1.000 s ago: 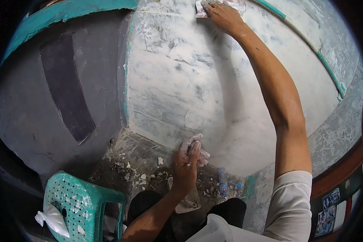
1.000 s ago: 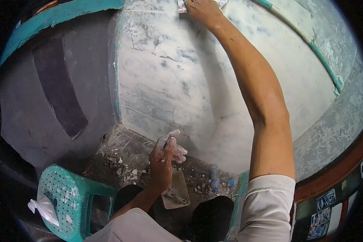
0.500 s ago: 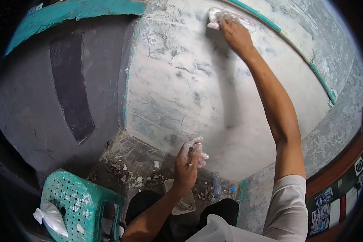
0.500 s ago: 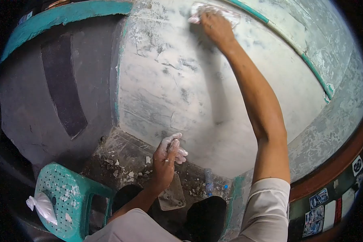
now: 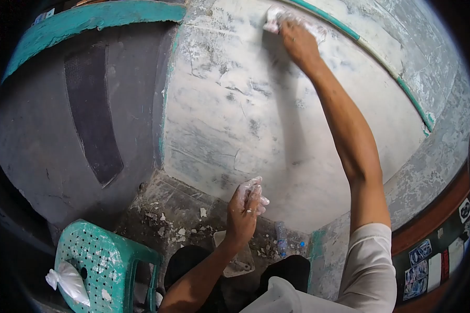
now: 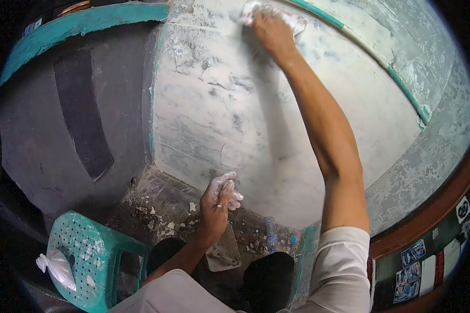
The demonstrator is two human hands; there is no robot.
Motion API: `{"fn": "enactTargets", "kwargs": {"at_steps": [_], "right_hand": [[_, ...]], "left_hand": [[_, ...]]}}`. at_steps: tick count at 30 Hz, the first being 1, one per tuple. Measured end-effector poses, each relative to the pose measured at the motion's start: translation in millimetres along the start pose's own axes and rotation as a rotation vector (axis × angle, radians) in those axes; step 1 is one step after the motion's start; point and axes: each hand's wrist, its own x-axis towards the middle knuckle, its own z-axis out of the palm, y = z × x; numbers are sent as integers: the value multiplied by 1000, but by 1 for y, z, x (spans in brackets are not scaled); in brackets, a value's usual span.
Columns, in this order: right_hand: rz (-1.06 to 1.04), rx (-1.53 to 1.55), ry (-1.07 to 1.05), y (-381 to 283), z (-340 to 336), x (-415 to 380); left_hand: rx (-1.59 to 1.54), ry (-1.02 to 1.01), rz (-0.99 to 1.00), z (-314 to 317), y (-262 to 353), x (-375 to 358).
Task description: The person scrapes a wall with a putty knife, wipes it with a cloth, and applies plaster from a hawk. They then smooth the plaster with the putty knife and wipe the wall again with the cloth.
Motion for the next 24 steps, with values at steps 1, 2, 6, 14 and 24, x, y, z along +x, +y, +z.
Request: {"fn": "enactTargets", "kwargs": {"at_steps": [1,2,6,14,24], "right_hand": [[32,-39,42,6,7,7],[-9,-27,118,7,31,7],[-158,236,-190,-82,70,-76],[49,163,-106,-30,-15,-66],[-37,542,-311,-126,28,-329]], "left_hand": [[2,-7,9,3,-2,1],[5,-13,19,4,-4,2],[32,16,34,6,-8,4],[121,128,-49,7,0,4],[312,40,71,3,-16,7]]}}
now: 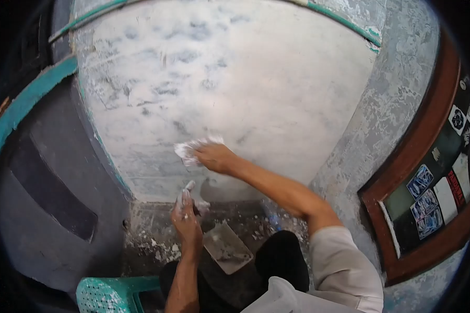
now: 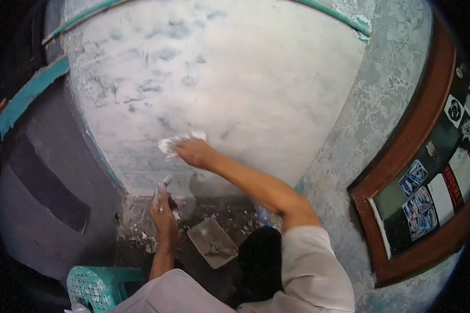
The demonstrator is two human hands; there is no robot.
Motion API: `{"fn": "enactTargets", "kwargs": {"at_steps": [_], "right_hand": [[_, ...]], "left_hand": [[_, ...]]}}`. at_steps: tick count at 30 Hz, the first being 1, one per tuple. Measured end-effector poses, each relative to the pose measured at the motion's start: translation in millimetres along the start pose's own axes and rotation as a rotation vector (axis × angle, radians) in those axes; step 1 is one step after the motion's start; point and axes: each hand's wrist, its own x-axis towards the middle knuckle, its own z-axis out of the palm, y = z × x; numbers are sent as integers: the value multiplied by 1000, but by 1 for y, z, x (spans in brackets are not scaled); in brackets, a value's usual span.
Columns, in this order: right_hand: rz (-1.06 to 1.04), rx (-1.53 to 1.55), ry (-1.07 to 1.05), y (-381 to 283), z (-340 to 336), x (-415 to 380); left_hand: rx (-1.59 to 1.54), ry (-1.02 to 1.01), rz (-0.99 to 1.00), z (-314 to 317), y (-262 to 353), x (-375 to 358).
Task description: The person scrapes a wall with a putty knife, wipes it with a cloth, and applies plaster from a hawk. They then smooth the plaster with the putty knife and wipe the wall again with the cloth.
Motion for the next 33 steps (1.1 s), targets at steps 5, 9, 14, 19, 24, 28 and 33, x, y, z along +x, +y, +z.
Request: {"fn": "enactTargets", "kwargs": {"at_steps": [5,9,14,19,24,28,33], "right_hand": [[771,-210,548,81,-153,-107],[999,-476,773,208,-272,-161],[792,-537,835,247,-232,-116],[457,-168,356,70,-14,-68],[480,261,16,-3,0,-113],[614,-367,533,128,-165,-129],[1273,-528,866,249,-327,-129]], "left_hand": [[-4,23,-154,4,3,-2],[44,19,-153,7,5,-5],[112,-4,-125,13,6,-4],[129,-5,-132,19,-1,-7],[142,16,-139,5,-12,-1],[81,36,-132,3,-7,1],[115,6,-135,14,1,-5]]}}
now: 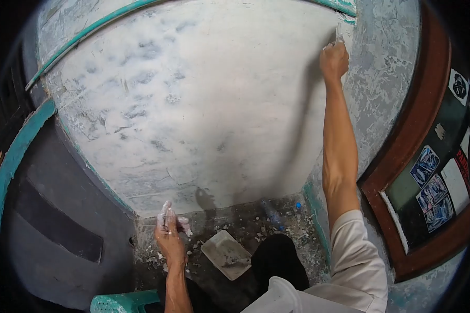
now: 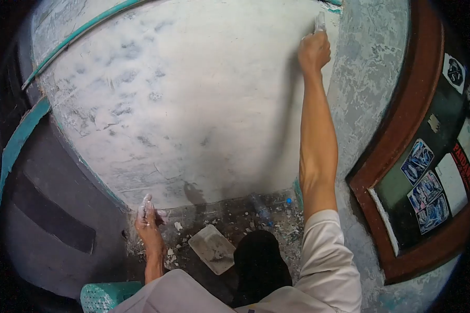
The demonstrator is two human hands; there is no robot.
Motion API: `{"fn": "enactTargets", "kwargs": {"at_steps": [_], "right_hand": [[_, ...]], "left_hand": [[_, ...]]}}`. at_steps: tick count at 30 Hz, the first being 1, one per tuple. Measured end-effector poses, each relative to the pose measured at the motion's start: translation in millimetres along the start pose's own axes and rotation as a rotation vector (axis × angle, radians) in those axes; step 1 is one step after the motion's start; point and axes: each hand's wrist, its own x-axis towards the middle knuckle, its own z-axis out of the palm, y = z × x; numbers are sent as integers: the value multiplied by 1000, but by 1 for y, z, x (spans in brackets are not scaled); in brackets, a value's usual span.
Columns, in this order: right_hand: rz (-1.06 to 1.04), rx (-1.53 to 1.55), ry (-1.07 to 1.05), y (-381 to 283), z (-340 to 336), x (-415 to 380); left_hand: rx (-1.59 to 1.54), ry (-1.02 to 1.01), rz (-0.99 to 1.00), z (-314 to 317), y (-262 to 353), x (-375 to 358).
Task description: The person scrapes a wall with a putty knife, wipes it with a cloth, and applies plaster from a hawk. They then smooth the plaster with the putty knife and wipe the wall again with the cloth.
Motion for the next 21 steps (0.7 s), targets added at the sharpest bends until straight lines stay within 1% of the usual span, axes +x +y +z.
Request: {"fn": "enactTargets", "kwargs": {"at_steps": [1,3,4,5,6,7,8,9,10,11,12,13,14,15,17,18,19,20,21], "right_hand": [[87,-38,-67,-1,12,14],[-38,-50,57,-19,51,13],[-195,31,162,-38,66,-1],[-181,173,91,-70,78,-16],[-320,180,51,-103,97,-46],[-495,246,136,-138,123,-88],[-390,476,-140,-177,96,-144],[-648,535,-41,-194,112,-201],[-809,394,-323,-207,105,-261],[-928,591,-495,-204,86,-313],[-1078,578,-823,-192,76,-358],[-863,510,-1248,-183,14,-344],[-875,718,-1030,-162,-2,-345],[-856,828,-782,-131,5,-345],[-728,661,-489,-85,-5,-288],[-639,520,-360,-46,10,-260],[-637,479,-109,-27,-3,-211],[-284,405,-203,-14,-19,-170],[-89,319,-129,4,-18,-128]], "left_hand": [[40,-3,-3,0,1,0],[50,-2,9,1,1,2],[57,-10,9,2,0,0],[66,-12,4,5,-1,0],[33,-6,10,8,0,2],[-2,-4,7,10,0,-1],[-6,-10,2,11,-3,-1],[36,-35,9,9,-8,2],[81,-61,16,8,-12,3],[90,-57,4,8,-16,4],[98,-72,13,9,-17,3],[111,-47,7,9,-17,3],[119,-17,9,8,-17,5],[93,-30,14,5,-21,6],[80,-29,23,-3,-23,8],[69,-30,29,-4,-26,11],[47,-13,26,-4,-30,13],[47,-25,20,-2,-30,13],[65,-20,9,1,-29,12]]}}
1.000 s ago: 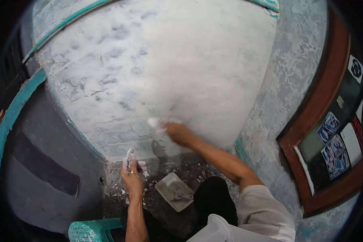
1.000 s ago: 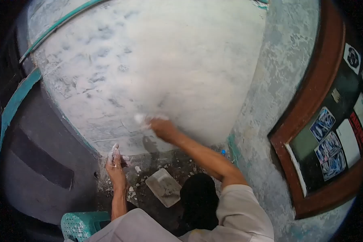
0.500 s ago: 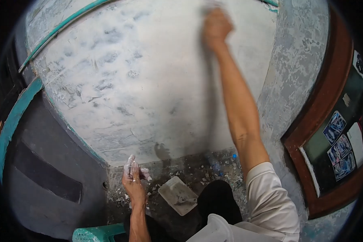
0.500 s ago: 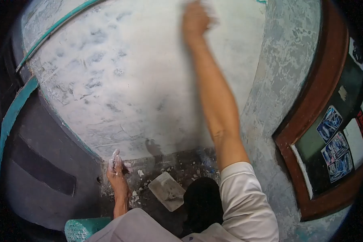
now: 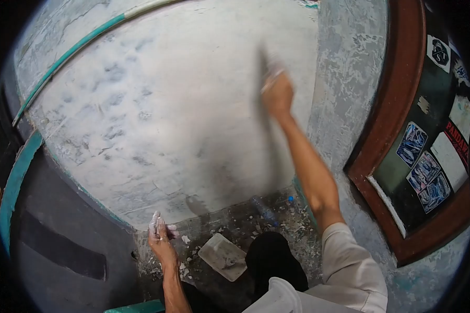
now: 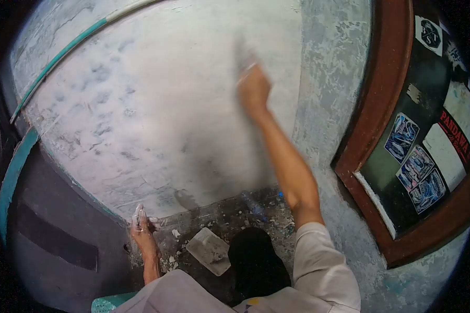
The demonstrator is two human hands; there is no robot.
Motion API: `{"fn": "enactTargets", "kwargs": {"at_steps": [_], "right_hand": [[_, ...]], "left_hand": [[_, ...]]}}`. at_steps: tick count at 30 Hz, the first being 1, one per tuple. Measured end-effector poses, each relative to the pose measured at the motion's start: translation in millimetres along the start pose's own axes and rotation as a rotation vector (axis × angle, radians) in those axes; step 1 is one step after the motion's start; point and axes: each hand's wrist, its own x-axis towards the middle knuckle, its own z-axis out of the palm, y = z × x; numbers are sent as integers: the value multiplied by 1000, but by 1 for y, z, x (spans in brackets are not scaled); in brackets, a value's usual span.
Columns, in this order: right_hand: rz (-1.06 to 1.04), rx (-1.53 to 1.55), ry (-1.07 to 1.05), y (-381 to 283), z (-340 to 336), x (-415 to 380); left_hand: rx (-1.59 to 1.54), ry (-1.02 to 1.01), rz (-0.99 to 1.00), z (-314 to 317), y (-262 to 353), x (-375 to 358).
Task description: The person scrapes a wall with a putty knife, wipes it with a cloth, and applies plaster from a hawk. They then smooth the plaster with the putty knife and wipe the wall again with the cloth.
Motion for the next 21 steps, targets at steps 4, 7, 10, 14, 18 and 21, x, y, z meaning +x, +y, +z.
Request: {"fn": "enactTargets", "kwargs": {"at_steps": [4,7,10,14,18,21], "right_hand": [[29,-293,198,84,-31,118],[205,-385,15,94,-28,142],[98,-447,100,87,5,119],[-25,-284,-187,40,28,37],[-232,228,-231,-6,-35,-49],[140,0,-3,88,-66,-36]], "left_hand": [[42,-42,-28,13,1,-7],[116,-86,-13,21,10,-15],[121,-93,-35,20,14,-18],[39,-115,-31,28,5,-18],[81,-78,-63,33,-3,-14],[97,-72,-71,29,2,-20]]}}
